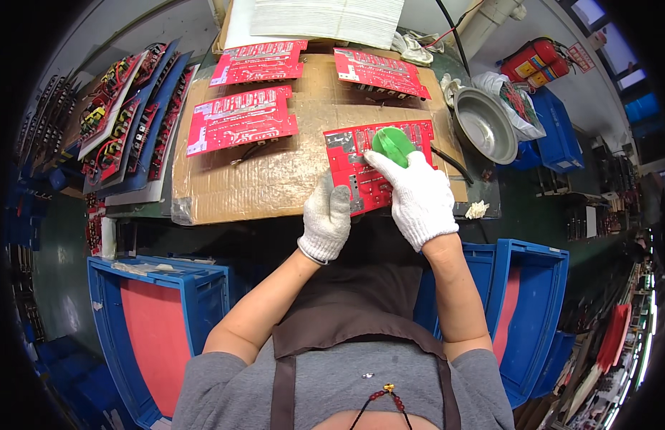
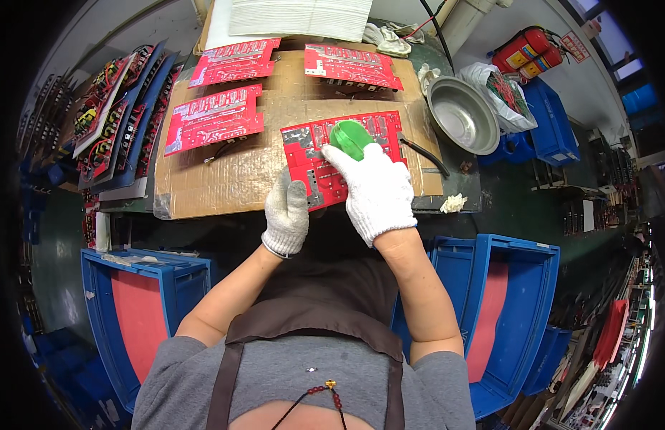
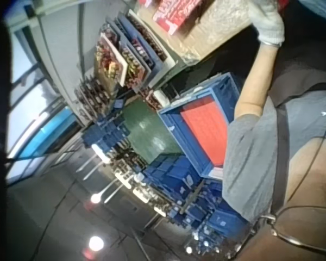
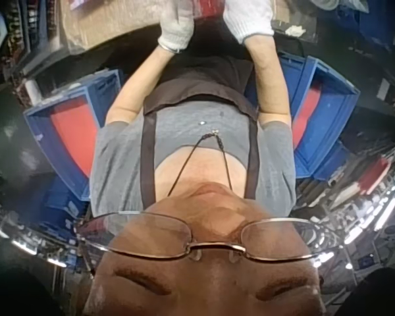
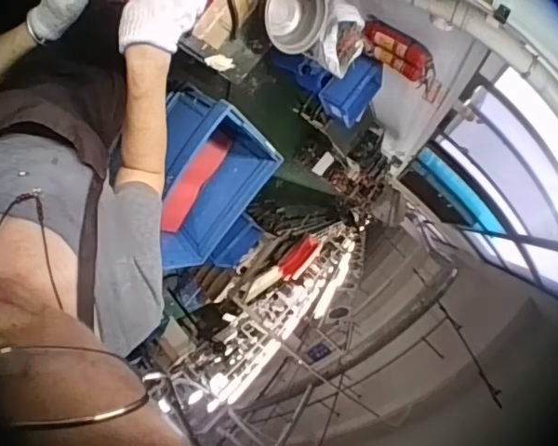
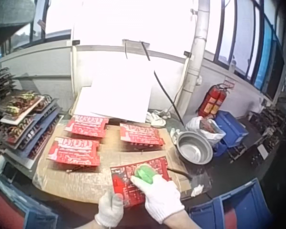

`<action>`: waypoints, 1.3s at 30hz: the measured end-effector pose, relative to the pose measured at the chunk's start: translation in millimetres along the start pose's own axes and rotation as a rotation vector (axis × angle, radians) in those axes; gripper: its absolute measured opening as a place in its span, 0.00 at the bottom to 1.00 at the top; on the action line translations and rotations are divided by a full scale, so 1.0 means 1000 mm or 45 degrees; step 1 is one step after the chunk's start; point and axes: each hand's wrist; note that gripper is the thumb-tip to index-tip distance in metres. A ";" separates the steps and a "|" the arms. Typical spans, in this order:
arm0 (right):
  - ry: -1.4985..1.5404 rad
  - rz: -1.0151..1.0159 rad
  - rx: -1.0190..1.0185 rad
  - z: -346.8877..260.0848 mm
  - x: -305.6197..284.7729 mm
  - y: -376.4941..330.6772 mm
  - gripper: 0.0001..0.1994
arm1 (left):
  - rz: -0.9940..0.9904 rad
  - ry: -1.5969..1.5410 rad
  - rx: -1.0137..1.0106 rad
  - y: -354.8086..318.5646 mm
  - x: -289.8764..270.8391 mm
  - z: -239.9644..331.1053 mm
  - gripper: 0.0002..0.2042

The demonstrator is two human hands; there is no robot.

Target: Cleaning and inspecting printed circuit boards using a brush and pliers at a workbench.

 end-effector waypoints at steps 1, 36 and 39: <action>0.012 -0.018 0.009 0.001 -0.001 0.000 0.28 | 0.006 -0.027 0.027 0.002 0.002 0.001 0.22; 0.371 0.369 0.475 0.242 0.024 0.061 0.22 | -0.009 -0.608 -0.712 0.033 -0.003 0.010 0.28; 0.686 0.291 0.381 0.086 -0.007 0.033 0.20 | -0.004 -0.753 -0.709 0.031 -0.008 0.011 0.32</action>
Point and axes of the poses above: each hand's wrist, its own y-axis towards the middle knuckle, its own x-axis out of the palm, z = x × y, and after that the axes turned 5 degrees about z, right-handed
